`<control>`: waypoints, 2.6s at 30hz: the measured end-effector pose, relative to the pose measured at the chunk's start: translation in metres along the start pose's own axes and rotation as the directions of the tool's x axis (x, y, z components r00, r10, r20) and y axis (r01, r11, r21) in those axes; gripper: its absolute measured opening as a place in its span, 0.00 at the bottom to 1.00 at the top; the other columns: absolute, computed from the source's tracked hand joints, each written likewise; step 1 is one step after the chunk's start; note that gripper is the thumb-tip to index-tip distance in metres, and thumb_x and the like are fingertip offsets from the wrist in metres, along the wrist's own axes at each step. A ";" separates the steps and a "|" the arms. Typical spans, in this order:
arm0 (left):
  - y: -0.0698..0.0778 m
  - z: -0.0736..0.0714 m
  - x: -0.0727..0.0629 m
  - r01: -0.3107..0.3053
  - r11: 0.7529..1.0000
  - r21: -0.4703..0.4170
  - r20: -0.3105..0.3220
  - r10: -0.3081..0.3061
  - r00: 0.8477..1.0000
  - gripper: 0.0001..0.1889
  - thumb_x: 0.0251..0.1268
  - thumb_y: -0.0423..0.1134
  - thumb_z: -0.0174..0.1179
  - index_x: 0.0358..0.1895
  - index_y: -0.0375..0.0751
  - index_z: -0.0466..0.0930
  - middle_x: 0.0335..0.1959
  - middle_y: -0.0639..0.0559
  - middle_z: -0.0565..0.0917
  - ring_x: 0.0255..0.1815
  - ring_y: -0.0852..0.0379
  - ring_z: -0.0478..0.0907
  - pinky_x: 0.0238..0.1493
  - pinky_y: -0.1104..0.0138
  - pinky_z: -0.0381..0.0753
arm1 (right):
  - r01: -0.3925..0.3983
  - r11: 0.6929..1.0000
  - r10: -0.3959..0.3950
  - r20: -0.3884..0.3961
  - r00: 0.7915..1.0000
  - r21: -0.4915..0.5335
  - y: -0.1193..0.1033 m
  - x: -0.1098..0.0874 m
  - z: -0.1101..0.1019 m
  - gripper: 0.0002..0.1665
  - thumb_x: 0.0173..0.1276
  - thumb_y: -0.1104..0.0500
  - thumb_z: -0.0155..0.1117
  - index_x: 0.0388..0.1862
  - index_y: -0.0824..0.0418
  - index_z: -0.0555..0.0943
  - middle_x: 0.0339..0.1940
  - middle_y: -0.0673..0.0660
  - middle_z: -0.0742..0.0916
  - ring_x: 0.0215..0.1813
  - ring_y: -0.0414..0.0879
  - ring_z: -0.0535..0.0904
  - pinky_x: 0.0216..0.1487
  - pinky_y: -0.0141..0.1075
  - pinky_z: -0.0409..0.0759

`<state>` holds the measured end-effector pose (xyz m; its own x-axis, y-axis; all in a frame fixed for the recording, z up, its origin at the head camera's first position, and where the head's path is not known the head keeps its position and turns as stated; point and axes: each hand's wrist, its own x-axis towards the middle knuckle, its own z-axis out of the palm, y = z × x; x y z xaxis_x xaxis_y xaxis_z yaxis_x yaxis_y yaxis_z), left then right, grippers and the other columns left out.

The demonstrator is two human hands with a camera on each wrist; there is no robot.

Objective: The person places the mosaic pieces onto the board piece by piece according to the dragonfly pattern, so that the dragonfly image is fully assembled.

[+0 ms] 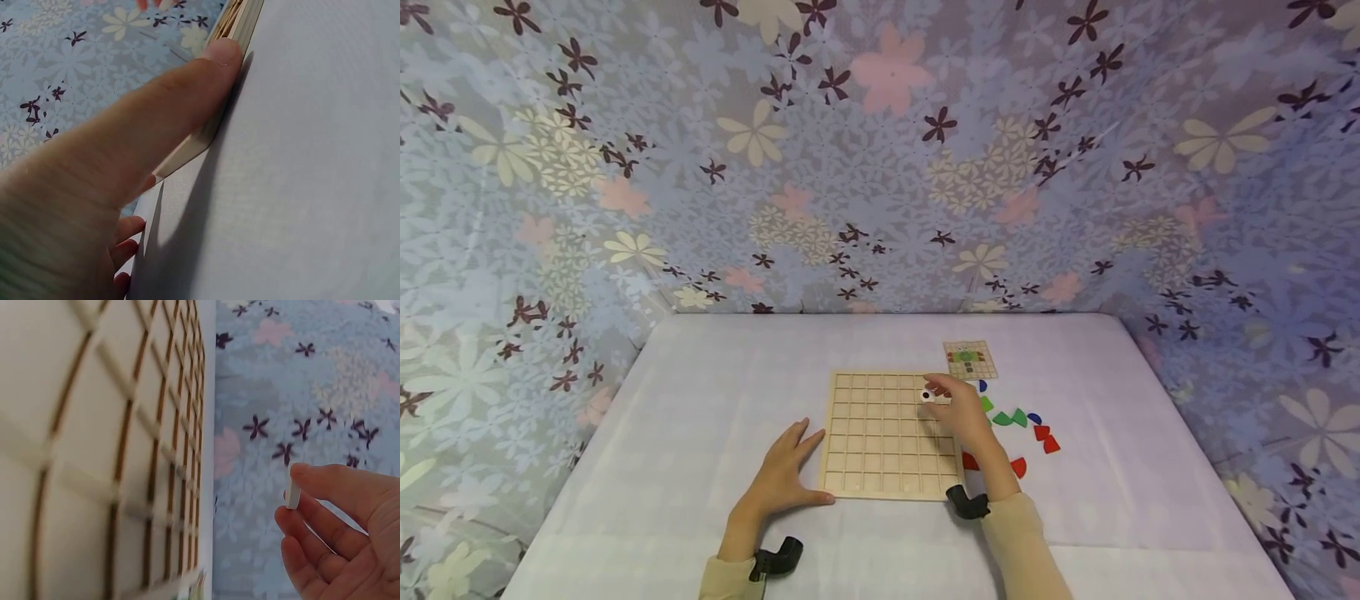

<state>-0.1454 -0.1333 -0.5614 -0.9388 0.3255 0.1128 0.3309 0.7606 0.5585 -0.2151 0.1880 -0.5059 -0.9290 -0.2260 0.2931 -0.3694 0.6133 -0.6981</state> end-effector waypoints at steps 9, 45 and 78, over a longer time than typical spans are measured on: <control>0.001 0.000 0.000 0.044 0.999 -0.010 0.017 -0.044 0.999 0.55 0.28 0.62 0.76 0.68 0.43 0.67 0.75 0.40 0.58 0.76 0.38 0.52 0.72 0.43 0.58 | 0.047 0.998 -0.050 0.065 0.997 0.039 -0.016 0.032 0.028 0.27 0.57 0.70 0.68 0.57 0.68 0.77 0.46 0.65 0.86 0.46 0.58 0.82 0.50 0.51 0.81; 0.001 0.000 0.001 0.026 1.000 0.009 0.027 -0.027 0.999 0.54 0.32 0.63 0.75 0.69 0.43 0.66 0.75 0.39 0.57 0.76 0.38 0.52 0.71 0.42 0.59 | -0.085 0.996 0.082 0.152 0.985 0.011 -0.008 0.053 0.090 0.26 0.55 0.68 0.70 0.55 0.65 0.79 0.43 0.59 0.87 0.44 0.51 0.81 0.46 0.46 0.81; -0.001 0.003 0.002 0.043 0.999 0.011 0.038 -0.043 0.998 0.55 0.31 0.63 0.75 0.69 0.43 0.66 0.75 0.40 0.57 0.76 0.39 0.52 0.73 0.44 0.56 | -0.095 0.995 0.095 -0.014 0.995 0.019 -0.009 0.012 0.012 0.23 0.59 0.69 0.67 0.55 0.69 0.78 0.43 0.66 0.86 0.43 0.58 0.81 0.48 0.54 0.78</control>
<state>-0.1472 -0.1314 -0.5641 -0.9479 0.3133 0.0573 0.2913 0.7802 0.5535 -0.2229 0.1702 -0.5040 -0.9595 -0.1560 0.2345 -0.2801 0.6172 -0.7353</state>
